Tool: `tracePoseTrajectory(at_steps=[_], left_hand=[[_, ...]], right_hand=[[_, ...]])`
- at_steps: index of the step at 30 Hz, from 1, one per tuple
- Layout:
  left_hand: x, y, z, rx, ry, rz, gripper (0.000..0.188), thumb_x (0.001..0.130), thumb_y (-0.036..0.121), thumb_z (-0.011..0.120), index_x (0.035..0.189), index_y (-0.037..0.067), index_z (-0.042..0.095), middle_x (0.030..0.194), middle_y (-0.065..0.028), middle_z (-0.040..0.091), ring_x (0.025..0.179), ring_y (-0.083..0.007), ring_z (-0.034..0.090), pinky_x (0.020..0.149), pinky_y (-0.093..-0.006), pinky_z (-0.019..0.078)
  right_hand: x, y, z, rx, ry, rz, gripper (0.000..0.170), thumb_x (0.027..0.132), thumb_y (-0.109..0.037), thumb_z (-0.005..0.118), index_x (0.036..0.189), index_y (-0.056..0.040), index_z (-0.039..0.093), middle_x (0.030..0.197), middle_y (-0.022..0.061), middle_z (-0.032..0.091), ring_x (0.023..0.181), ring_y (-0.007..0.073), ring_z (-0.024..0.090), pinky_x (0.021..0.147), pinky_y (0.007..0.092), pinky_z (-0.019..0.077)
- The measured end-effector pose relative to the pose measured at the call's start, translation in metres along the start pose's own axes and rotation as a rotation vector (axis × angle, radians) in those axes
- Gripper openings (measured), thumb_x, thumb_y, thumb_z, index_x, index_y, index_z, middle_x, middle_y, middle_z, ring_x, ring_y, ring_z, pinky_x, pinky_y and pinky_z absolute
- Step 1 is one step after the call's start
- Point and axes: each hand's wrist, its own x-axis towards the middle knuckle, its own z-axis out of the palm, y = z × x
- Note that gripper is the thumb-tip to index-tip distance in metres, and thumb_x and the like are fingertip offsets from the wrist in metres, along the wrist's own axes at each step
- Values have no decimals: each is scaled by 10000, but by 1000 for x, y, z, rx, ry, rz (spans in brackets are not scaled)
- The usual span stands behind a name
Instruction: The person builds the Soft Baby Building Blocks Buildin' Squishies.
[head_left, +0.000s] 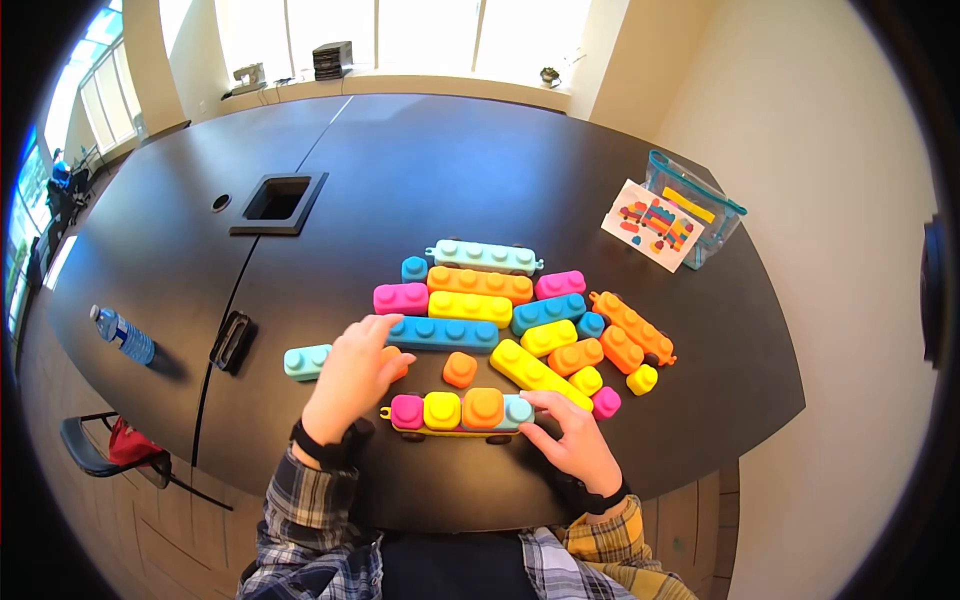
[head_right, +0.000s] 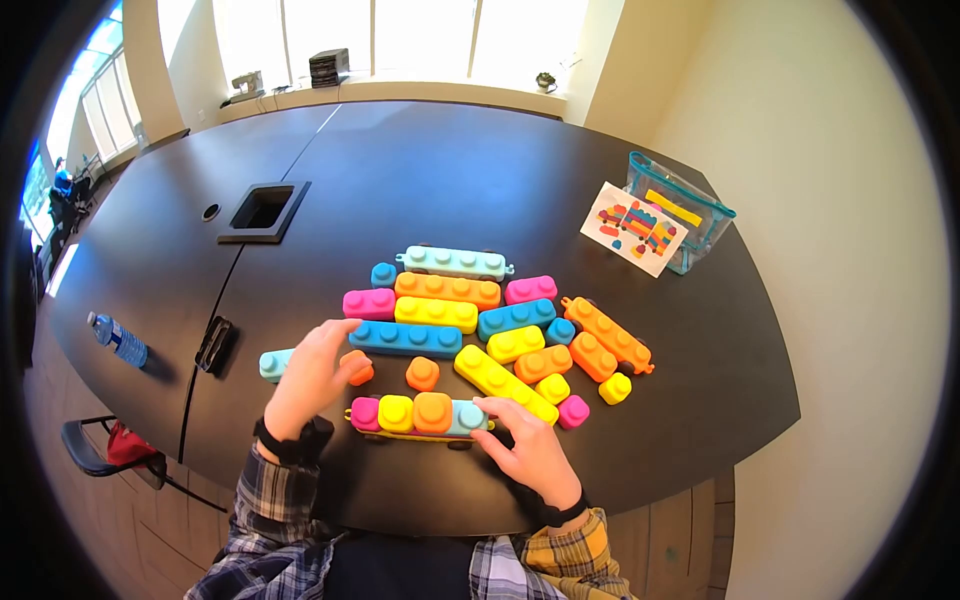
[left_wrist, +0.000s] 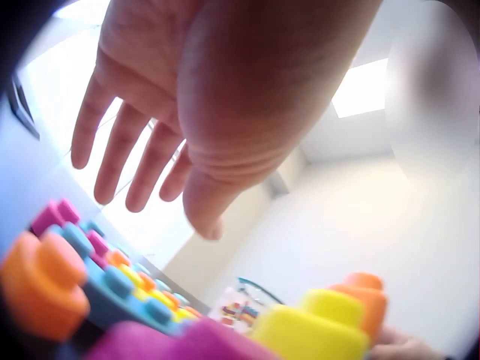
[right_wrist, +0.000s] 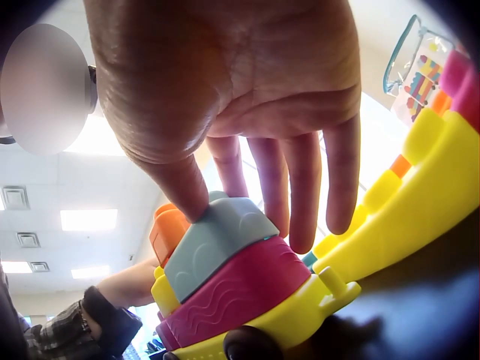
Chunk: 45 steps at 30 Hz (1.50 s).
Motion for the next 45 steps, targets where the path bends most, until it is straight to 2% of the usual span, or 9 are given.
tracePoseTrajectory(at_steps=[8, 10, 13, 17, 20, 23, 29, 34, 45], left_hand=[[-14, -38, 20, 88, -304, -200, 555, 781, 204, 876, 1227, 24, 600, 1057, -171, 670, 1000, -386, 671, 875, -471, 556], [-9, -38, 13, 117, -328, -154, 484, 783, 172, 849, 1185, 28, 620, 1039, -161, 676, 974, -384, 681, 852, -471, 560], [0, -11, -9, -24, -98, -54, 444, 783, 149, 828, 1164, 29, 633, 1063, -163, 677, 983, -385, 678, 847, -464, 559], [16, 44, -33, -358, -92, 81, 525, 854, 111, 815, 1338, 40, 625, 1210, -181, 660, 1095, -372, 668, 949, -423, 555], [24, 72, -28, -365, -172, 240, 580, 909, 136, 803, 1432, 33, 576, 1245, -178, 643, 1126, -361, 659, 966, -416, 548], [29, 89, -19, -441, -276, 257, 578, 934, 161, 787, 1452, 34, 567, 1256, -176, 644, 1128, -364, 657, 970, -421, 547], [20, 90, -17, -392, -292, 215, 693, 933, 223, 797, 1535, 56, 496, 1388, -187, 605, 1210, -378, 623, 1040, -425, 521], [-7, 58, -19, -240, -358, 198, 769, 888, 266, 843, 1541, 72, 485, 1468, -188, 561, 1304, -387, 575, 1089, -439, 494], [-26, 38, -6, -292, -398, 20, 497, 819, 208, 847, 1254, 64, 657, 1130, -153, 730, 1049, -399, 687, 907, -458, 567]], right_hand=[[1, -2, 0, 6, 6, 8, 387, 939, -138, 774, 1297, -40, 665, 1239, 151, 733, 1141, 335, 711, 967, 381, 563], [1, -1, -1, -14, -6, -3, 409, 934, -97, 775, 1323, -40, 661, 1225, 130, 730, 1118, 267, 720, 981, 375, 574], [3, -1, -5, -42, -18, -38, 430, 931, -158, 793, 1322, -45, 657, 1279, 158, 720, 1193, 339, 691, 1014, 397, 546], [15, -20, -10, -97, 55, -105, 517, 925, -183, 806, 1385, -43, 617, 1373, 170, 673, 1273, 363, 642, 1079, 424, 510], [29, -35, -9, -35, 84, -179, 591, 926, -193, 806, 1444, -39, 567, 1438, 178, 627, 1327, 385, 599, 1121, 445, 477], [42, -41, -8, -43, 101, -287, 668, 884, -140, 840, 1477, -52, 547, 1373, 163, 656, 1295, 313, 632, 1099, 418, 488], [36, -31, -18, -75, 127, -263, 634, 895, -63, 794, 1473, -47, 534, 1379, 179, 648, 1300, 344, 628, 1077, 418, 512], [15, -4, -19, 107, 144, -102, 649, 856, -63, 840, 1438, -43, 555, 1323, 149, 672, 1256, 272, 659, 1054, 384, 528], [15, -3, -12, 36, -29, -193, 569, 825, -44, 858, 1348, -47, 632, 1303, 130, 692, 1252, 297, 658, 1070, 405, 517]])
